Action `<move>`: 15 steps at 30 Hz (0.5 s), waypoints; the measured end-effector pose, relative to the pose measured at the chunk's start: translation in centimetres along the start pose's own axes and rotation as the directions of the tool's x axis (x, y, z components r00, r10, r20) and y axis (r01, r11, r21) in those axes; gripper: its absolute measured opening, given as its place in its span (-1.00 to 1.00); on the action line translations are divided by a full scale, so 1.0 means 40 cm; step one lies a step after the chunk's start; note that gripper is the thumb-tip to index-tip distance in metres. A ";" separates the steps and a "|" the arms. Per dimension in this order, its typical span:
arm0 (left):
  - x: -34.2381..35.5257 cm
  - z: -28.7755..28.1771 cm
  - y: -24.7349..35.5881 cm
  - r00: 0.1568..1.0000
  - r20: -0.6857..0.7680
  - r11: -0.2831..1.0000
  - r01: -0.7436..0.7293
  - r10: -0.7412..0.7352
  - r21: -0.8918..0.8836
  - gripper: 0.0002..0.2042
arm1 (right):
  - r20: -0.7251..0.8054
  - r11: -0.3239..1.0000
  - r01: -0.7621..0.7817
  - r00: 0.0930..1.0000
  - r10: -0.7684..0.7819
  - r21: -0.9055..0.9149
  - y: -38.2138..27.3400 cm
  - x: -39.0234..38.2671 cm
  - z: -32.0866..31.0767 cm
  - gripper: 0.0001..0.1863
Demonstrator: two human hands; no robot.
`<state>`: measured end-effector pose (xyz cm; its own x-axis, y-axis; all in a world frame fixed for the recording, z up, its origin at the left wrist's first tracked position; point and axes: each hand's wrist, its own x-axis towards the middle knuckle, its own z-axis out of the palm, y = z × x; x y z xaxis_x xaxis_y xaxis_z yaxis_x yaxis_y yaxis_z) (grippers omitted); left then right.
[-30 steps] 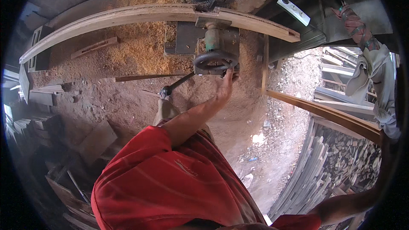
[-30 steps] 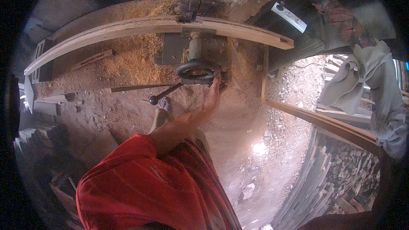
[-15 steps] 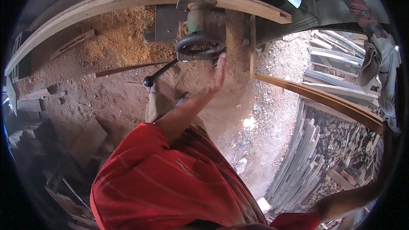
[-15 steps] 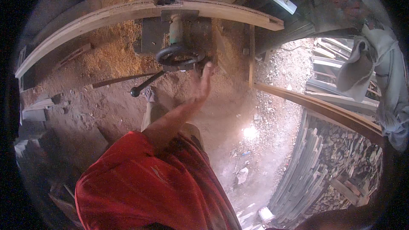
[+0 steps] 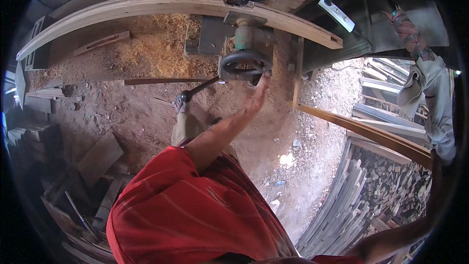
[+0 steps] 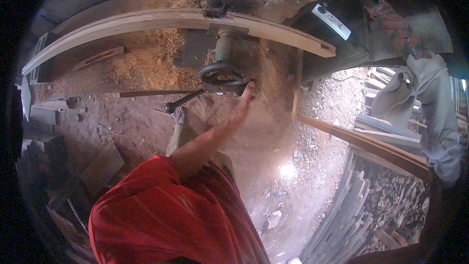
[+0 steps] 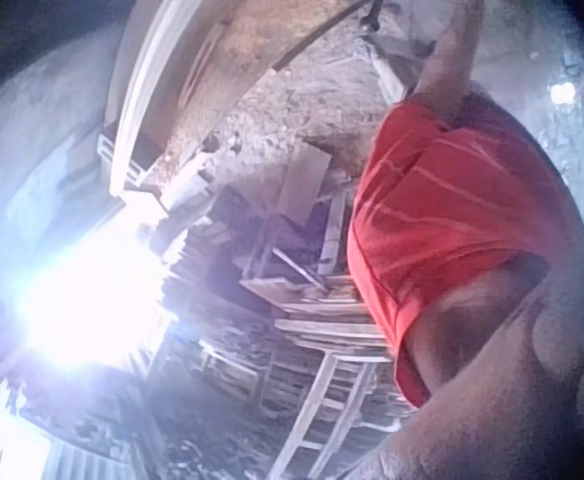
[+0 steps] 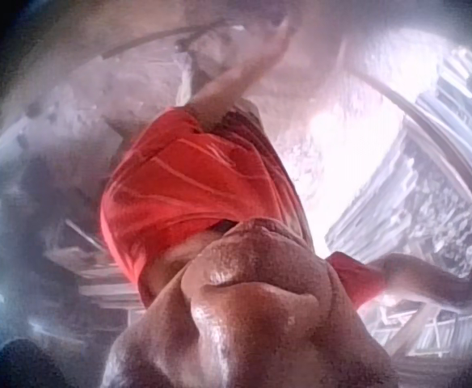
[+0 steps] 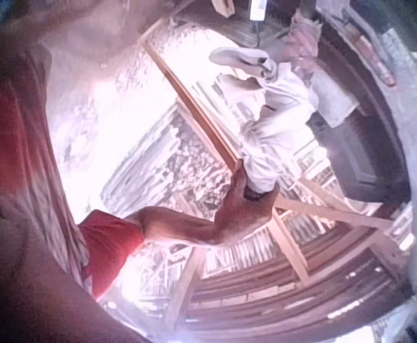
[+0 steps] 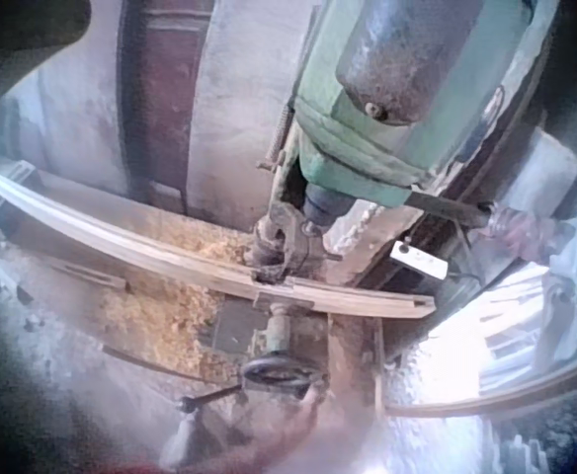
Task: The person uses a woodworking machine to process a wooden board, turning a handwheel to adjust the machine and pulling a lever to engage the cutter. The person then carries the processed board to another area and places it onto a stack of similar wooden components.
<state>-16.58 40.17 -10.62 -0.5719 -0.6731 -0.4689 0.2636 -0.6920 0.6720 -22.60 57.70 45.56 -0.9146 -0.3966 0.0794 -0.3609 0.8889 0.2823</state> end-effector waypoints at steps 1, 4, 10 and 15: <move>-0.007 0.010 0.010 0.999 -0.027 0.999 -0.019 0.021 0.044 -0.68 | -0.001 1.000 0.001 1.000 -0.001 0.000 -0.001 0.001 0.003 -0.39; -0.037 -0.026 0.015 0.996 0.071 0.954 -0.075 0.057 0.292 -0.66 | -0.012 1.000 0.009 1.000 -0.009 0.003 -0.009 0.001 0.012 -0.39; -0.188 -0.126 0.352 0.544 0.716 0.593 -0.424 -0.438 0.685 -0.70 | -0.032 1.000 -0.004 0.999 0.005 0.014 0.003 -0.001 0.042 -0.39; -0.194 -0.232 0.599 0.896 0.423 0.439 -0.438 0.137 0.784 -0.66 | -0.046 0.999 -0.034 0.998 0.034 -0.006 -0.004 -0.027 0.065 -0.39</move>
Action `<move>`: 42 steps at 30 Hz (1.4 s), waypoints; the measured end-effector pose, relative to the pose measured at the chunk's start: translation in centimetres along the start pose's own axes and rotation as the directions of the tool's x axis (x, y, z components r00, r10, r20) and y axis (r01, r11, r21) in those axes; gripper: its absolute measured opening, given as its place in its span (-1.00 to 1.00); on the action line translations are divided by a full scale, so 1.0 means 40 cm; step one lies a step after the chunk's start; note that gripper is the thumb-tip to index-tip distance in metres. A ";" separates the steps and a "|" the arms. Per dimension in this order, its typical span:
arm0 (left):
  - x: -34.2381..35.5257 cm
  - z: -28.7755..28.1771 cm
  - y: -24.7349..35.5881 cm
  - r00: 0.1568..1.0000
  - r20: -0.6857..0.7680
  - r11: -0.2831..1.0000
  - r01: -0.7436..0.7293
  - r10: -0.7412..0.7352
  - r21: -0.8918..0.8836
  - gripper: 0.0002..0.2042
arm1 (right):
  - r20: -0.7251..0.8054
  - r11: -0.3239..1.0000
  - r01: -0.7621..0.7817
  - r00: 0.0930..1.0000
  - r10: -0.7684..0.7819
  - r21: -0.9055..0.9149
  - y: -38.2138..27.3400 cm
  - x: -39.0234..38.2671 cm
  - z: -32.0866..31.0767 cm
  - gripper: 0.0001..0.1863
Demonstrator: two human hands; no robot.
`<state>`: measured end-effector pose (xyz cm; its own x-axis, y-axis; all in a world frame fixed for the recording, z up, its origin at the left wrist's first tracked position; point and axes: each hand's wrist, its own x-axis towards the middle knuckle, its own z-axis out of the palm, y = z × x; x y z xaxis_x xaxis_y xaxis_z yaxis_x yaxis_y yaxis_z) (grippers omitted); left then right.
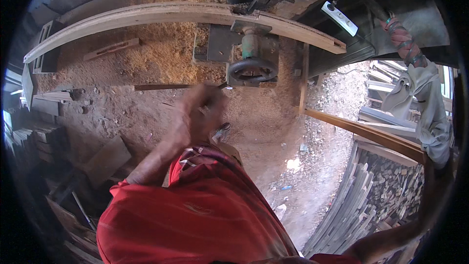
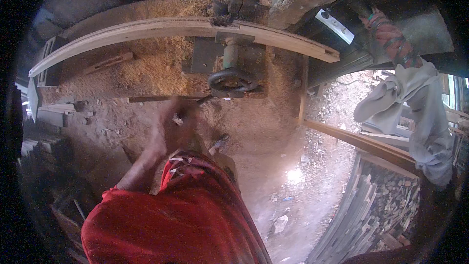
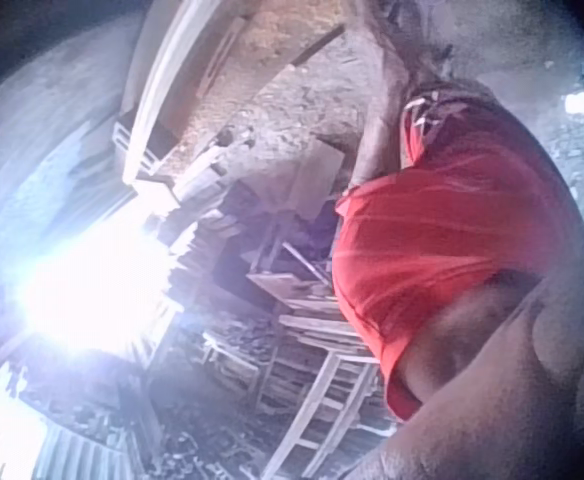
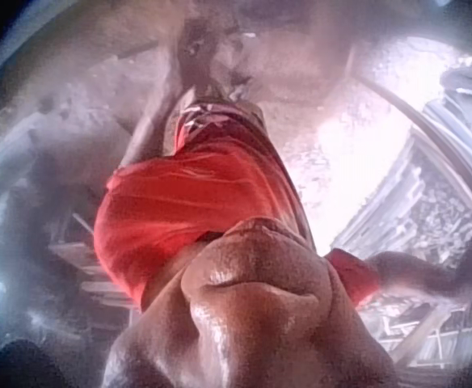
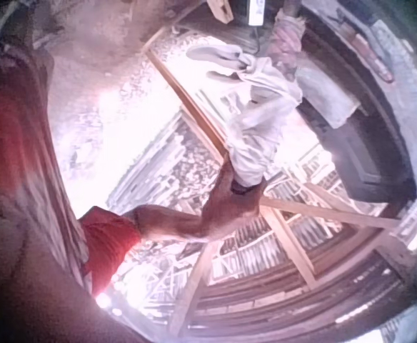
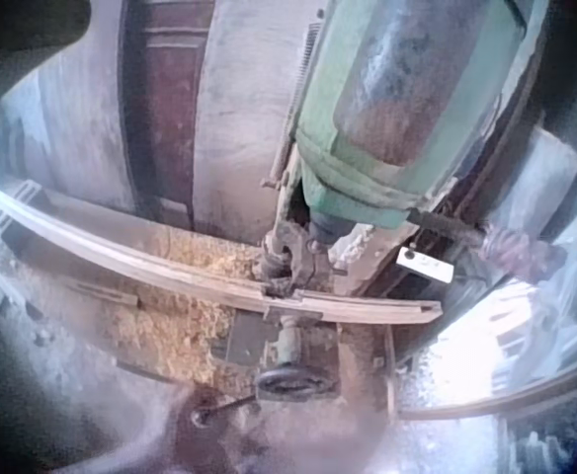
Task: The person uses a woodworking machine to process a wooden board, turning a handwheel to adjust the machine and pulling a lever to engage the cutter. The person then carries the processed board to another area and places it onto a stack of similar wooden components.
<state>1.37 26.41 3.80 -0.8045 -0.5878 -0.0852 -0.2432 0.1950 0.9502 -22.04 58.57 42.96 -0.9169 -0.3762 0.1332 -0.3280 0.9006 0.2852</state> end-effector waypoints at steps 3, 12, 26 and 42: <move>0.045 -0.060 -0.078 0.947 -0.077 0.790 -0.214 0.312 0.574 -0.59 | -0.028 0.999 -0.028 0.999 0.027 -0.020 -0.027 -0.023 0.034 -0.40; 0.025 -0.025 -0.156 0.946 0.246 0.904 0.094 -0.212 0.418 -0.67 | -0.145 0.989 -0.148 0.979 0.144 -0.021 -0.227 -0.144 0.202 -0.54; 0.103 -0.012 -0.211 0.885 0.369 0.918 0.140 -0.284 0.372 -0.72 | 0.626 0.793 -0.534 0.734 0.263 0.292 -0.091 -0.051 0.127 -0.35; 0.076 -0.025 -0.217 0.937 0.294 0.952 0.102 -0.190 0.288 -0.77 | 0.568 0.817 -0.435 0.806 0.166 0.379 -0.178 -0.129 0.251 -0.57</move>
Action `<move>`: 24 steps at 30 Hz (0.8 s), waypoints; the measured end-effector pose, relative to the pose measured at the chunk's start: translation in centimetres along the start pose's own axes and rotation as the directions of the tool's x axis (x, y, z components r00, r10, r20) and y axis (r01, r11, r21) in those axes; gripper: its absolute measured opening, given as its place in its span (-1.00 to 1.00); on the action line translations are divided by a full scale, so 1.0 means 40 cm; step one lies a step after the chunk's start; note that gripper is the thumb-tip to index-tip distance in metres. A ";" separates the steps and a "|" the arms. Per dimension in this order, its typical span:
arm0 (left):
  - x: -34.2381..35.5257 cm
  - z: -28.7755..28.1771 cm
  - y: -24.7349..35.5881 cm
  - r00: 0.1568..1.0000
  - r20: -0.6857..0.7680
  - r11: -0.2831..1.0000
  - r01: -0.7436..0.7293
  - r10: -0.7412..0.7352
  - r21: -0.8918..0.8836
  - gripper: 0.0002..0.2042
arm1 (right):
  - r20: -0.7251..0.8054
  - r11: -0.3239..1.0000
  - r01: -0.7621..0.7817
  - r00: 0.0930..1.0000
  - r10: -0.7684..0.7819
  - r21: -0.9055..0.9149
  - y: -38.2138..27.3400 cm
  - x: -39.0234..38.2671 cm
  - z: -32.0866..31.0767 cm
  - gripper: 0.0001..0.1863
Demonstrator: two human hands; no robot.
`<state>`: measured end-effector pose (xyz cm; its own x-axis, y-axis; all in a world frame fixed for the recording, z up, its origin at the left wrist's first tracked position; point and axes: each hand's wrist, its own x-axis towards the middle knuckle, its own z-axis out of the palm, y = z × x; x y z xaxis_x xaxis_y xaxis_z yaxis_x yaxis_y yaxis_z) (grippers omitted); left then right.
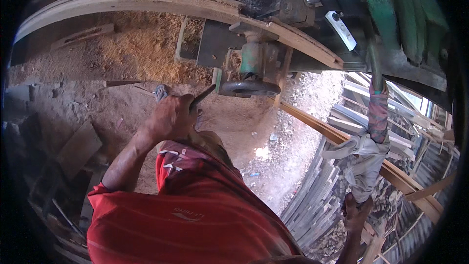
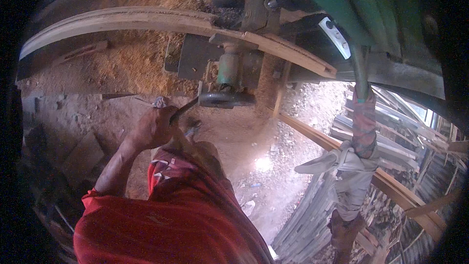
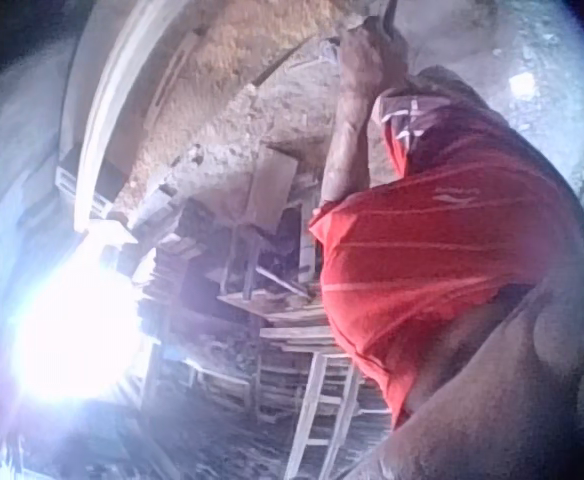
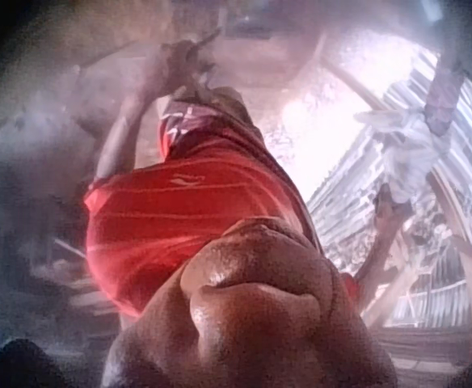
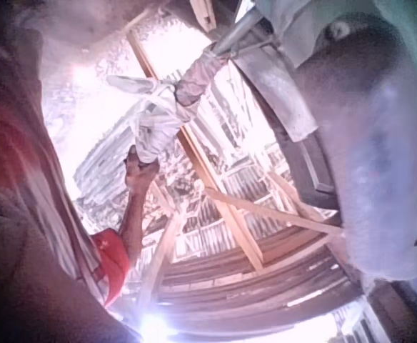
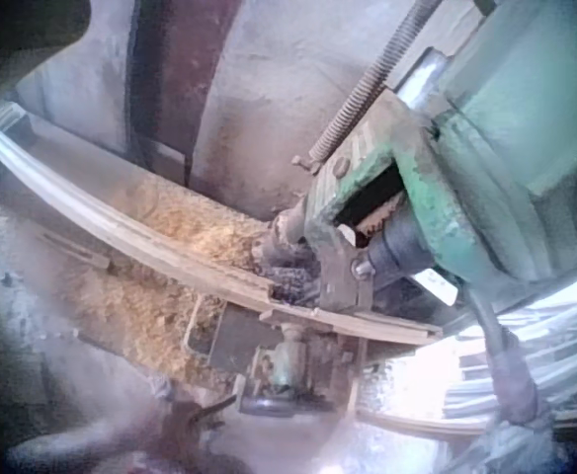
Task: The person uses a woodworking machine to process a wooden board, turning a handwheel to adjust the machine and pulling a lever to engage the cutter. The person then carries the processed board to another area and places it onto a stack of similar wooden components.
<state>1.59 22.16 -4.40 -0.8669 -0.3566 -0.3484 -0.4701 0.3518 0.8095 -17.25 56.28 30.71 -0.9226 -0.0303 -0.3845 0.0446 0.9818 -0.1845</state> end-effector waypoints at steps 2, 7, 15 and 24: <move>-0.003 0.005 0.007 0.991 -0.110 0.992 -0.067 0.079 0.107 -0.79 | 0.020 0.999 -0.018 1.000 0.018 0.040 -0.017 -0.009 0.009 -0.58; -0.037 0.000 0.265 0.839 -0.374 0.904 -0.428 0.395 -0.005 -0.64 | 0.111 0.986 0.080 0.989 -0.096 0.144 0.045 -0.003 -0.011 -0.55; -0.008 0.275 1.087 -0.201 -0.349 -0.151 -0.975 0.915 0.165 -0.85 | 0.254 0.955 0.216 0.931 -0.264 0.201 0.054 0.069 -0.036 -0.53; 0.009 0.600 1.371 -0.315 0.340 -0.359 -0.930 0.886 0.074 -0.81 | 0.259 0.909 0.145 0.930 -0.260 0.390 0.147 0.058 -0.015 -0.44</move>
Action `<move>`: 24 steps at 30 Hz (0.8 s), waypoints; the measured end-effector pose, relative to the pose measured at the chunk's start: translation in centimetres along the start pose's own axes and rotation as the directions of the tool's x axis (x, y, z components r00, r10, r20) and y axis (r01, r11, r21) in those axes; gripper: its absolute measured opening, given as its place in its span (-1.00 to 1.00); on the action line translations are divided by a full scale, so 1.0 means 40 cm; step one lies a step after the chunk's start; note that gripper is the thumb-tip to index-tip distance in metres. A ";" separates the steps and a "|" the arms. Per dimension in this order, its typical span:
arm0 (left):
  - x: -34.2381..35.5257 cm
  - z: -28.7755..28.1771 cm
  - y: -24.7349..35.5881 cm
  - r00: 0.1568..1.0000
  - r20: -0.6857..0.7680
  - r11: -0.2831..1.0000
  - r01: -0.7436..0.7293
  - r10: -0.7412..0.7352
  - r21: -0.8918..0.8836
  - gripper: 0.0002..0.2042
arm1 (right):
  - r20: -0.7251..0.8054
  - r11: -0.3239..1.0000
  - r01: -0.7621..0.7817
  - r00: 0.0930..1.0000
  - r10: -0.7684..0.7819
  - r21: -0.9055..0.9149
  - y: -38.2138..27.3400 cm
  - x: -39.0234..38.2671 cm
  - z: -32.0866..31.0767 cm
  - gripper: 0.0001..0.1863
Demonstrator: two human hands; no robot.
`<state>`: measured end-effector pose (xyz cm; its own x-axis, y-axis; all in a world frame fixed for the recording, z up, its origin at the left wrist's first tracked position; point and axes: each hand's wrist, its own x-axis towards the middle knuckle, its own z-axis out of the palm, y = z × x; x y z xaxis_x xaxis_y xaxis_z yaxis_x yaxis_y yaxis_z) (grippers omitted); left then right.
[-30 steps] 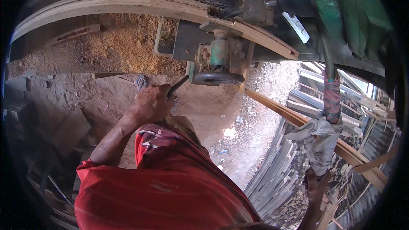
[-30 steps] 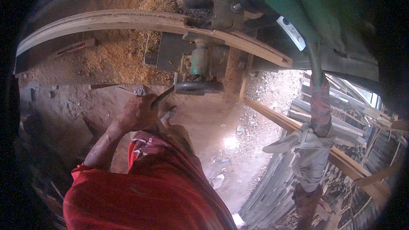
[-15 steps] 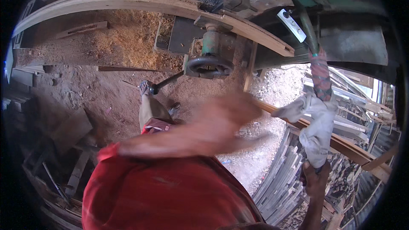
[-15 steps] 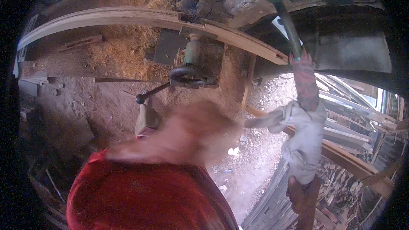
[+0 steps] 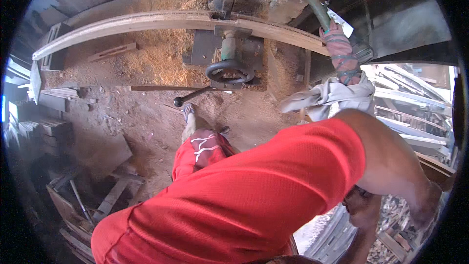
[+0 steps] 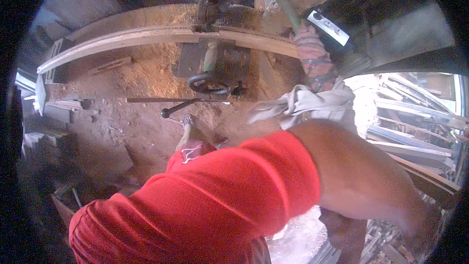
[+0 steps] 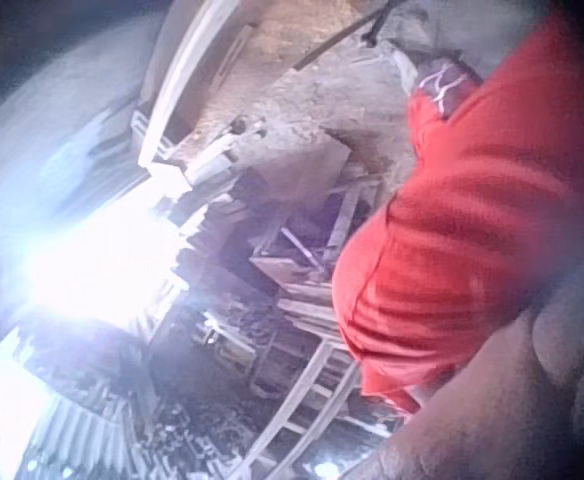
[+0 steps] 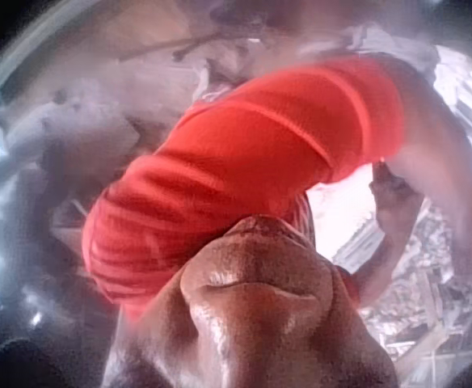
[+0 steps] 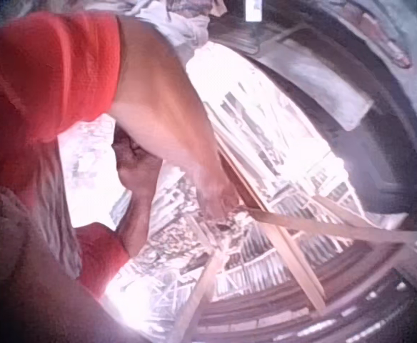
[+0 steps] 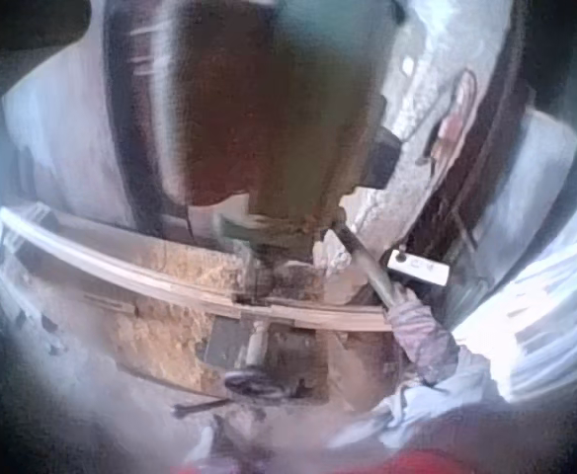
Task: The person uses a woodworking machine to process a wooden board, turning a handwheel to adjust the machine and pulling a lever to engage the cutter. The person then carries the processed board to another area and places it onto a stack of similar wooden components.
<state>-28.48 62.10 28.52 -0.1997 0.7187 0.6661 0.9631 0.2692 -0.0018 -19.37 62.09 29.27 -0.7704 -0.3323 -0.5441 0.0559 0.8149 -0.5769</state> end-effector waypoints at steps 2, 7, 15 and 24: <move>0.030 0.030 -0.053 0.997 0.074 1.000 0.007 -0.007 -0.006 -0.79 | 0.011 0.999 0.031 0.999 -0.031 0.035 0.016 0.029 0.034 -0.42; 0.035 0.125 -0.133 0.969 0.246 0.999 0.035 -0.029 -0.020 -0.74 | -0.029 0.986 0.149 0.989 -0.147 0.071 0.067 0.075 0.157 -0.36; -0.079 0.280 -0.129 0.991 0.103 0.979 0.106 -0.089 -0.176 -0.74 | -0.100 0.896 0.364 0.912 -0.399 -0.253 0.210 0.162 0.271 -0.72; -0.176 0.330 -0.105 0.984 0.110 0.976 0.158 -0.142 -0.152 -0.69 | -0.080 0.754 0.560 0.782 -0.618 -0.343 0.350 0.261 0.366 -0.78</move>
<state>-33.50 64.37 14.00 -0.3533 0.7391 0.5735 0.9355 0.2791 0.2165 -17.32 63.08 6.60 -0.6881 -0.7253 -0.0205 -0.6071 0.5911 -0.5311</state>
